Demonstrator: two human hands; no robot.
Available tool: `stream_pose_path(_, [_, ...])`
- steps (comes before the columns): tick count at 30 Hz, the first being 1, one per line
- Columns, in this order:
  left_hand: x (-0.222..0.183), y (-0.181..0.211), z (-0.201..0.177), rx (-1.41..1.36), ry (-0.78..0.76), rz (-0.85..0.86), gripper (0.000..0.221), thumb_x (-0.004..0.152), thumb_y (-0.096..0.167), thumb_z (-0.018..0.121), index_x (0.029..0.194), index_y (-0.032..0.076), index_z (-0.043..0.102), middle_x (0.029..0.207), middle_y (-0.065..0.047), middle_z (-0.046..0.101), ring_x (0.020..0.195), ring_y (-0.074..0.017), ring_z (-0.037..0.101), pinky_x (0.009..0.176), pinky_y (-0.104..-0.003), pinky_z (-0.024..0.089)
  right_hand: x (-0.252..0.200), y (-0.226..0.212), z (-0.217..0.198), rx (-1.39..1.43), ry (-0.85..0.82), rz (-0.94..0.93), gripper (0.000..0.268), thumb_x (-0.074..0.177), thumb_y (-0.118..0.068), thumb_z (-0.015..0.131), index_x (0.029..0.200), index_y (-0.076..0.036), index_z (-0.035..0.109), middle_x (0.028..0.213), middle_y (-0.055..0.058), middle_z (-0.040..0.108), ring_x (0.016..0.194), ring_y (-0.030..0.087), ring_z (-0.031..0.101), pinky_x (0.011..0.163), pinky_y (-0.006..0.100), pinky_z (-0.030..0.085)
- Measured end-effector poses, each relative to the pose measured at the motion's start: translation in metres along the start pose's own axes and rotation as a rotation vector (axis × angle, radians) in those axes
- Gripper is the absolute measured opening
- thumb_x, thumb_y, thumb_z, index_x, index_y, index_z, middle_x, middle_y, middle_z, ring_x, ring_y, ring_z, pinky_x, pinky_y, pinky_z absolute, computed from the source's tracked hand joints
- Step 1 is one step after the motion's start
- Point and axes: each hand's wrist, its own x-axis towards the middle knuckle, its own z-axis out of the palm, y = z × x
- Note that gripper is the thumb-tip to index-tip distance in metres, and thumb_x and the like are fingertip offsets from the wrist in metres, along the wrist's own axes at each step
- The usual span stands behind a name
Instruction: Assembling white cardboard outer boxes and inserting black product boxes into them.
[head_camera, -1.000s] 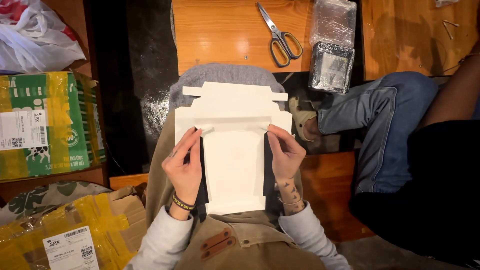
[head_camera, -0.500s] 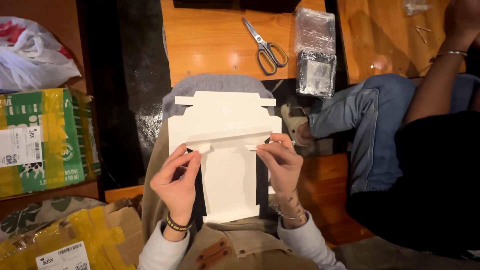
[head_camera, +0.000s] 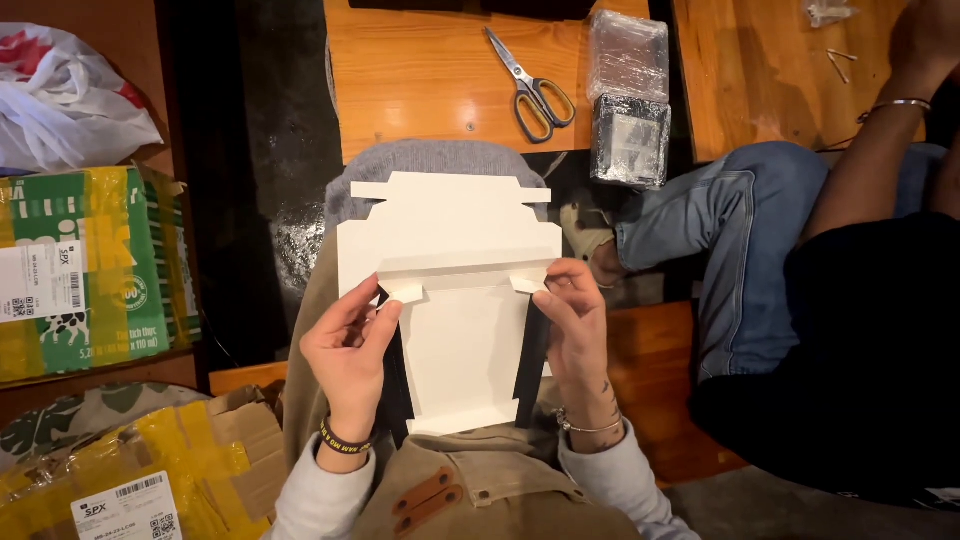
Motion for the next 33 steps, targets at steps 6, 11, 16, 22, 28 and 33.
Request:
stream_pose_path(6, [0.002, -0.015, -0.005, -0.018, -0.021, 0.001, 0.036, 0.075, 0.003, 0.08, 0.11, 0.003, 0.071, 0.073, -0.007, 0.067, 0.065, -0.0025, 0.046, 0.051, -0.013, 0.042, 0.004, 0.0, -0.004, 0.047, -0.038, 0.044, 0.043, 0.081, -0.008, 0.064, 0.12, -0.003, 0.047, 0.101, 0.011, 0.067, 0.091, 0.013, 0.061, 0.08, 0.031, 0.053])
stream_pose_path(11, [-0.001, -0.02, -0.004, -0.049, -0.019, -0.019, 0.038, 0.076, 0.001, 0.079, 0.113, 0.004, 0.069, 0.087, -0.007, 0.071, 0.072, -0.0027, 0.048, 0.052, -0.012, 0.042, 0.007, 0.023, -0.026, 0.043, -0.03, 0.027, 0.041, 0.081, -0.007, 0.064, 0.116, -0.005, 0.043, 0.097, 0.011, 0.068, 0.086, 0.014, 0.061, 0.079, 0.033, 0.055])
stream_pose_path(16, [0.001, -0.011, -0.001, -0.049, -0.003, -0.019, 0.036, 0.077, 0.002, 0.079, 0.112, 0.002, 0.069, 0.083, -0.007, 0.07, 0.069, -0.0036, 0.047, 0.052, -0.013, 0.041, 0.004, 0.026, -0.025, -0.024, -0.018, -0.013, 0.034, 0.084, -0.009, 0.064, 0.109, -0.008, 0.042, 0.086, 0.009, 0.067, 0.08, 0.013, 0.062, 0.075, 0.031, 0.055])
stream_pose_path(22, [0.004, -0.013, 0.0, -0.076, -0.012, -0.001, 0.03, 0.079, 0.003, 0.078, 0.108, 0.002, 0.07, 0.08, -0.006, 0.069, 0.066, -0.0027, 0.045, 0.052, -0.013, 0.041, 0.007, 0.021, -0.024, -0.012, -0.012, 0.011, 0.025, 0.084, -0.009, 0.064, 0.102, -0.007, 0.047, 0.088, 0.012, 0.072, 0.075, 0.013, 0.065, 0.071, 0.03, 0.056])
stream_pose_path(28, [0.009, -0.005, 0.001, -0.121, -0.056, 0.058, 0.017, 0.08, 0.002, 0.077, 0.096, 0.004, 0.069, 0.089, -0.01, 0.073, 0.066, -0.0015, 0.046, 0.053, -0.011, 0.04, 0.003, -0.008, 0.003, -0.081, -0.092, -0.036, 0.02, 0.082, -0.004, 0.064, 0.09, -0.009, 0.047, 0.093, 0.019, 0.072, 0.078, 0.013, 0.067, 0.067, 0.021, 0.053])
stream_pose_path(33, [0.018, -0.003, -0.007, 0.01, -0.142, 0.136, 0.015, 0.076, -0.004, 0.079, 0.086, 0.004, 0.071, 0.088, -0.012, 0.075, 0.064, -0.0046, 0.059, 0.05, -0.015, 0.045, 0.015, -0.013, -0.001, -0.231, -0.21, -0.156, 0.019, 0.081, 0.007, 0.067, 0.084, -0.002, 0.051, 0.094, 0.029, 0.071, 0.083, 0.022, 0.071, 0.069, 0.023, 0.055])
